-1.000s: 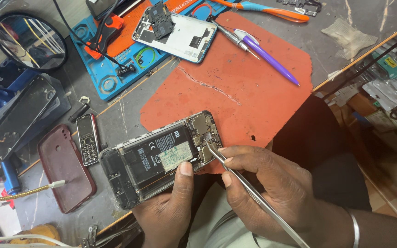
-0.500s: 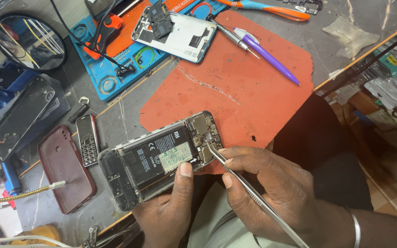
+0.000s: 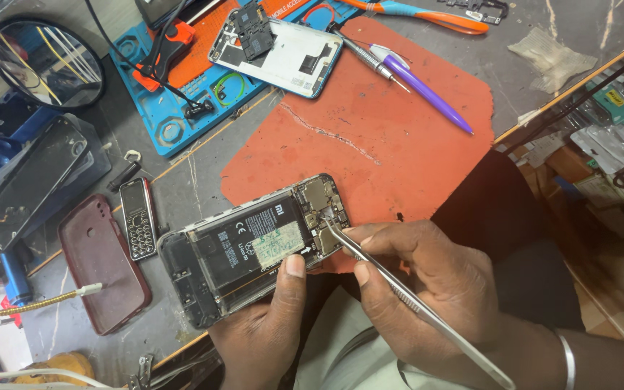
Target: The person works on the internal components of a disassembled mobile phone using tweezers to manipulate small parts and connections on the circuit board.
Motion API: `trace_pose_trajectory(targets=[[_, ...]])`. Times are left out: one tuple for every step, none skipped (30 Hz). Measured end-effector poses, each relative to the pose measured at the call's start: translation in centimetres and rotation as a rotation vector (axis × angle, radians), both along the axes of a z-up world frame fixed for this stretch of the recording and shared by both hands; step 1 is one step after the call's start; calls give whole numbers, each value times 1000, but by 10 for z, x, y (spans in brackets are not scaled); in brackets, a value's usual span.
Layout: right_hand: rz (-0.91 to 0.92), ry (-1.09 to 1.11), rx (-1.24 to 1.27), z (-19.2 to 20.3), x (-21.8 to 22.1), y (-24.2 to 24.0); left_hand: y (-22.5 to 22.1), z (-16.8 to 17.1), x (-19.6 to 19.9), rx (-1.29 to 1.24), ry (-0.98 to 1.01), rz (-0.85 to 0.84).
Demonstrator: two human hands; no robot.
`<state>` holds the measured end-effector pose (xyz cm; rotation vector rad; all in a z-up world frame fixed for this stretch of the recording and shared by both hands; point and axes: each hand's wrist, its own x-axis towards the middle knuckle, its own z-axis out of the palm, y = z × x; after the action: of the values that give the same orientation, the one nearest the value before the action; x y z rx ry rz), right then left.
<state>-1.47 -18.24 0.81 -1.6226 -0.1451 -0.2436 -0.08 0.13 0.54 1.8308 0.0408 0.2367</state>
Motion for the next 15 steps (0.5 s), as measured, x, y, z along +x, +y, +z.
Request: trace_pose_trajectory(targets=[[-2, 2, 14, -1, 0, 0, 0, 1, 0, 6, 10, -1], [-5, 3, 28, -2, 1, 0, 0, 1, 0, 14, -1, -19], [-18, -12, -14, -2, 1, 0, 1, 2, 2, 23, -13, -37], [-31, -26, -57, -2, 1, -1, 2, 3, 3, 31, -25, -56], [-44, -41, -99, -2, 1, -1, 1, 3, 3, 18, -16, -56], [-27, -37, -62, -2, 1, -1, 1, 3, 3, 6, -8, -56], [-9, -31, -25, -2, 2, 0, 1, 4, 3, -6, 2, -56], [8, -26, 12, -2, 2, 0, 2, 5, 3, 17, 5, -59], [20, -33, 23, -3, 3, 0, 3, 5, 4, 41, 9, -61], [32, -40, 35, -4, 4, 0, 3, 6, 4, 64, 13, -64], [45, -47, 47, -5, 5, 0, 4, 6, 4, 60, 34, -58], [42, -45, 35, -6, 5, 0, 4, 6, 5, 55, 55, -52], [37, -45, 23, -7, 5, 0, 5, 7, 5, 51, 75, -49], [32, -44, 12, -8, 5, 0, 5, 7, 5, 25, 77, -50], [30, -12, 64, -10, 5, 1, 5, 7, 5, -1, 78, -53]])
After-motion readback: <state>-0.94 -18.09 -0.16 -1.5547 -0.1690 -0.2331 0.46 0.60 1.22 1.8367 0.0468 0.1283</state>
